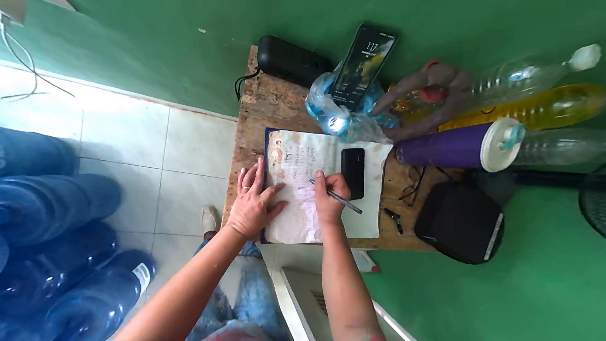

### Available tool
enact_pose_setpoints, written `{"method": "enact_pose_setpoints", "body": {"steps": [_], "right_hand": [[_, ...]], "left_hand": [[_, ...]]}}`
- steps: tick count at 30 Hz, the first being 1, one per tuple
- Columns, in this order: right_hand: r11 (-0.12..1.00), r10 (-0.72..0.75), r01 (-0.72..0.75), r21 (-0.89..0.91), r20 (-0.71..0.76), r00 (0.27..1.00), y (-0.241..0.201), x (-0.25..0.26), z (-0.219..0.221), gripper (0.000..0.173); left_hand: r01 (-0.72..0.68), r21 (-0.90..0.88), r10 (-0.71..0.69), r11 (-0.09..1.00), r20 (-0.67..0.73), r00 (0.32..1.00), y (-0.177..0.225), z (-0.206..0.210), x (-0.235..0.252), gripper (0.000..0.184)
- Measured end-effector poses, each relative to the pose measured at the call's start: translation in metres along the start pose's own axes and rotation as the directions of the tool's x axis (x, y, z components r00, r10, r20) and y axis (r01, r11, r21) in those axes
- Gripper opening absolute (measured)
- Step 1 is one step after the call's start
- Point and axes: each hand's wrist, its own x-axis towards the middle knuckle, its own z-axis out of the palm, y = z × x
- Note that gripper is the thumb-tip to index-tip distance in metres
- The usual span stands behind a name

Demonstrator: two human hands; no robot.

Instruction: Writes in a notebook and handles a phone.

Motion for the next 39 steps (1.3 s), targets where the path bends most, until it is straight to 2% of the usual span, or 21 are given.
{"method": "enact_pose_setpoints", "body": {"steps": [5,10,17,20,25,29,36,39], "right_hand": [[0.998,-0.013,0.014,-0.056,0.015,1.000,-0.0009,0.0001,0.0032,0.030],[0.975,-0.094,0.094,-0.203,0.010,0.995,-0.0015,-0.0016,0.0058,0.032],[0.999,-0.032,0.031,-0.040,-0.025,0.999,0.0043,-0.0020,0.0029,0.029],[0.996,-0.026,0.025,-0.081,-0.008,1.000,0.0035,-0.0022,0.0030,0.028],[0.957,-0.099,0.097,-0.275,0.007,0.995,-0.0031,-0.0005,0.0062,0.033],[0.982,-0.102,0.097,-0.162,-0.021,0.995,0.0028,-0.0010,0.0046,0.032],[0.984,-0.096,0.088,-0.154,-0.048,0.994,0.0051,-0.0018,0.0051,0.031],[0.965,-0.136,0.121,-0.234,-0.046,0.990,0.0021,-0.0020,0.0069,0.032]], "left_hand": [[-0.009,-0.001,0.009,1.000,-0.005,1.000,0.0000,-0.0013,0.0006,0.039],[-0.010,-0.008,0.010,1.000,-0.006,1.000,-0.0003,-0.0008,0.0003,0.038],[-0.005,-0.008,0.005,1.000,-0.009,1.000,-0.0002,-0.0012,0.0008,0.038],[-0.002,-0.019,0.002,1.000,-0.005,1.000,0.0009,-0.0024,0.0013,0.037],[-0.001,-0.005,0.001,1.000,0.009,1.000,0.0010,-0.0033,0.0020,0.038],[-0.004,-0.007,0.004,1.000,-0.006,1.000,0.0005,-0.0028,0.0020,0.038],[-0.007,-0.012,0.007,1.000,-0.008,1.000,-0.0001,-0.0013,0.0020,0.037],[-0.005,-0.017,0.005,1.000,0.001,1.000,0.0000,-0.0016,0.0014,0.037]]}}
